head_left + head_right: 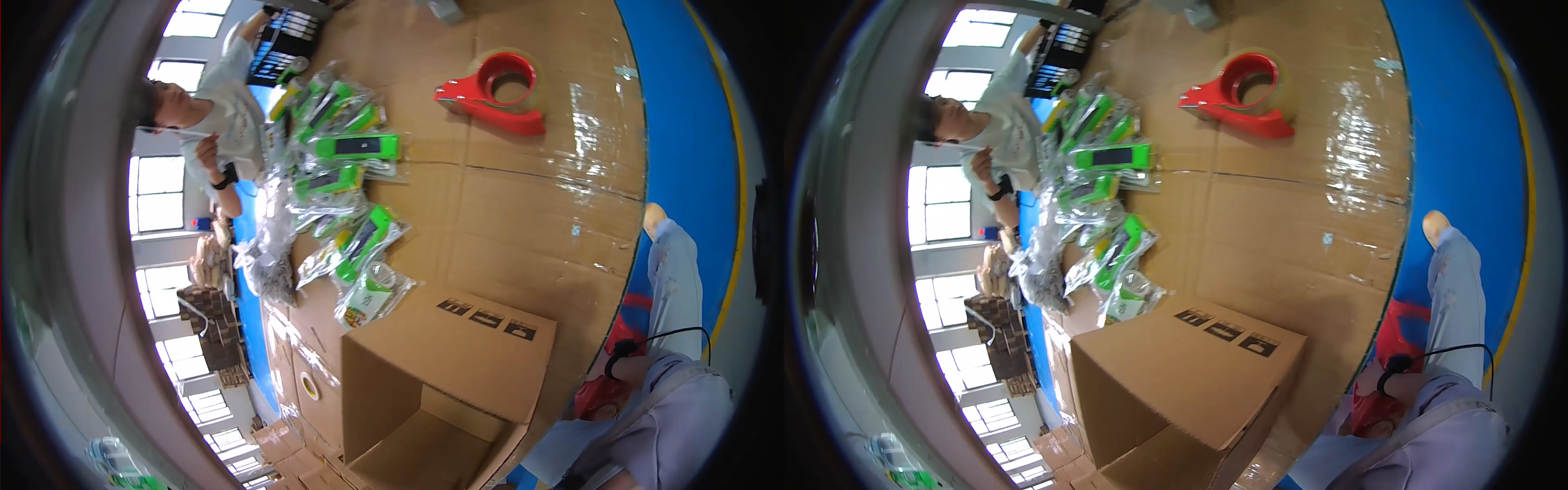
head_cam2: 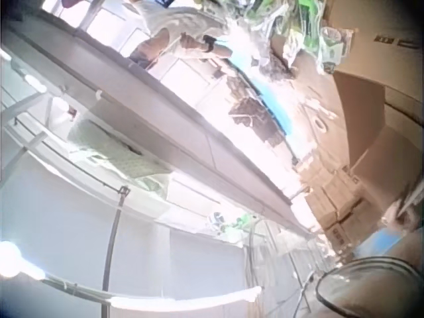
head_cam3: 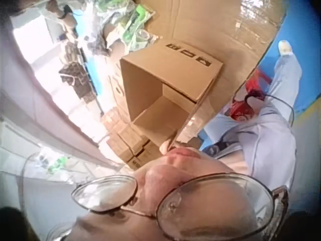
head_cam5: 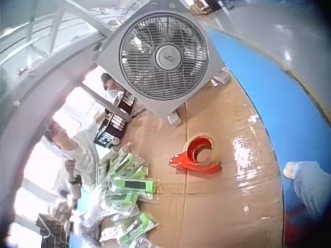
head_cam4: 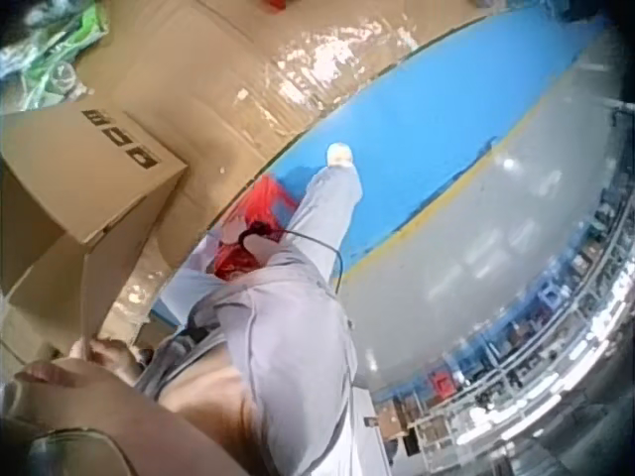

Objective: Packing several flashlight units into a cardboard box and sealing it with tape.

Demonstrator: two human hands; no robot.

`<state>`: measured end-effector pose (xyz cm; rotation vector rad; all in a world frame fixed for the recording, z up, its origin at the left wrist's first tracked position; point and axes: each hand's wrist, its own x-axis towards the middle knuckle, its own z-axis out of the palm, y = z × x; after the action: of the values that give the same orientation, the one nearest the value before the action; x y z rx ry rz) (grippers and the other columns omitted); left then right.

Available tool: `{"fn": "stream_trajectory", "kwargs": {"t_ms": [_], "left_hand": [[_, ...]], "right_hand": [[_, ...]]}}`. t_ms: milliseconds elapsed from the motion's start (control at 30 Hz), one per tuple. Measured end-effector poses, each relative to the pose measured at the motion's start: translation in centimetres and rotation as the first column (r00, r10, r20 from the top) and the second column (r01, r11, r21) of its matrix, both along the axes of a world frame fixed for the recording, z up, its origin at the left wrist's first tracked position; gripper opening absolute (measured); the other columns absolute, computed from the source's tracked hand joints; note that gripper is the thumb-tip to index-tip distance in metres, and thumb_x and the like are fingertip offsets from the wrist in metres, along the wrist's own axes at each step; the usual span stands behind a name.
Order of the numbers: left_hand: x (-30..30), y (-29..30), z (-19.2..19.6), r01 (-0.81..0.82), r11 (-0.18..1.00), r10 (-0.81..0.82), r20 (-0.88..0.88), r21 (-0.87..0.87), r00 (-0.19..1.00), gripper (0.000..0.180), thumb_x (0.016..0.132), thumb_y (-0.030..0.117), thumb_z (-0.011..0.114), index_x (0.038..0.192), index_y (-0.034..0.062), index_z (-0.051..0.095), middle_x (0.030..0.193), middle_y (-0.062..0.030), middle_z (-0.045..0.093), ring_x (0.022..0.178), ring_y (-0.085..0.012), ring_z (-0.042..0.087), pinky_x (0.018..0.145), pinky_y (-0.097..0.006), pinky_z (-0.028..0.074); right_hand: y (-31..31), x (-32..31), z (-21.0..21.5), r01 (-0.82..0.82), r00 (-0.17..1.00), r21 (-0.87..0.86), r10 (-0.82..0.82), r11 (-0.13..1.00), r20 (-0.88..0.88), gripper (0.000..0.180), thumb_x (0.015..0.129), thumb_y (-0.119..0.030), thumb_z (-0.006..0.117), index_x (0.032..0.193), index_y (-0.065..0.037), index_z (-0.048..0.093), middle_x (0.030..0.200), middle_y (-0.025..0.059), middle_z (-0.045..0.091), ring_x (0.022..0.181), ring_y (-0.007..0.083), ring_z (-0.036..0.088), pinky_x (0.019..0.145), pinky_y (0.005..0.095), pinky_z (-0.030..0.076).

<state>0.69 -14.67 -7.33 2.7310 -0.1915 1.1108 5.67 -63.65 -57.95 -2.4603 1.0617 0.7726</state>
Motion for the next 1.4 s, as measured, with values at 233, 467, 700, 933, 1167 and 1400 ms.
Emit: {"fn": "stream_trajectory", "kwargs": {"t_ms": [233, 467, 700, 933, 1167, 1400], "left_hand": [[0.0, 2.4, -4.7, 0.092, 0.988, -0.051, 0.291, -0.127, 0.955, 0.028, 0.092, 0.029, 0.055, 0.093, 0.0009, 0.057, 0.084, -0.0131, 0.060, 0.067, -0.0197, 0.057, 0.060, -0.027, 0.046], [5.7, -2.4, -6.6, 0.143, 0.944, 0.119, 0.712, -0.298, 0.692, 0.030, 0.095, 0.028, 0.048, 0.080, 0.0025, 0.049, 0.063, -0.0066, 0.047, 0.056, -0.0191, 0.047, 0.054, -0.029, 0.039], [5.3, -3.4, -6.5, 0.257, 0.934, -0.032, 0.657, -0.249, 0.753, 0.031, 0.089, 0.012, 0.053, 0.118, 0.0047, 0.044, 0.077, -0.0086, 0.055, 0.064, -0.0190, 0.051, 0.059, -0.029, 0.043], [4.6, -5.0, -6.9, 0.342, 0.787, -0.037, 0.514, -0.514, 0.857, 0.058, 0.088, 0.016, 0.056, 0.132, 0.0013, 0.021, 0.082, -0.0071, 0.051, 0.068, -0.0139, 0.045, 0.059, -0.023, 0.037], [-4.3, 5.4, -2.7, -0.265, 0.929, 0.367, 0.547, -0.258, 0.753, 0.031, 0.097, 0.029, 0.045, 0.083, 0.0013, 0.048, 0.071, -0.0087, 0.049, 0.060, -0.0193, 0.046, 0.061, -0.032, 0.039], [-9.2, 10.6, -4.2, -0.260, 0.680, 0.709, 0.525, -0.686, 0.471, 0.032, 0.097, 0.029, 0.044, 0.084, 0.0002, 0.049, 0.075, -0.0100, 0.050, 0.064, -0.0205, 0.047, 0.064, -0.033, 0.040]], "right_hand": [[5.7, 0.3, -4.7, -0.183, 0.983, 0.057, 0.182, 0.981, 0.021, 0.044, 0.090, -0.036, 0.048, 0.121, -0.008, 0.058, 0.124, 0.0182, 0.058, 0.118, 0.0281, 0.053, 0.097, 0.0402, 0.041], [23.2, -1.7, -8.4, -0.551, 0.829, 0.270, 0.555, 0.790, 0.070, 0.046, 0.092, -0.037, 0.047, 0.124, -0.007, 0.056, 0.125, 0.0188, 0.057, 0.119, 0.0278, 0.052, 0.098, 0.0388, 0.040], [35.1, -3.5, -6.7, -0.789, 0.532, 0.478, 0.819, 0.386, 0.216, 0.048, 0.094, -0.038, 0.046, 0.127, -0.005, 0.054, 0.126, 0.0194, 0.055, 0.120, 0.0274, 0.051, 0.099, 0.0374, 0.039], [32.4, -2.2, 7.7, -0.817, 0.358, 0.576, 0.753, -0.034, 0.552, 0.050, 0.096, -0.040, 0.045, 0.130, -0.004, 0.051, 0.128, 0.0200, 0.054, 0.121, 0.0271, 0.050, 0.100, 0.0360, 0.038], [22.3, -3.5, 41.1, -0.612, 0.297, 0.662, 0.649, -0.433, 0.700, 0.050, 0.098, -0.027, 0.049, 0.138, 0.002, 0.037, 0.134, 0.0189, 0.049, 0.124, 0.0262, 0.047, 0.103, 0.0331, 0.037], [16.7, 3.1, 57.2, -0.822, 0.088, -0.016, 0.154, 0.569, 0.984, 0.036, 0.084, -0.010, 0.060, 0.118, -0.001, 0.053, 0.117, 0.0120, 0.056, 0.107, 0.0233, 0.056, 0.093, 0.0340, 0.044]]}}
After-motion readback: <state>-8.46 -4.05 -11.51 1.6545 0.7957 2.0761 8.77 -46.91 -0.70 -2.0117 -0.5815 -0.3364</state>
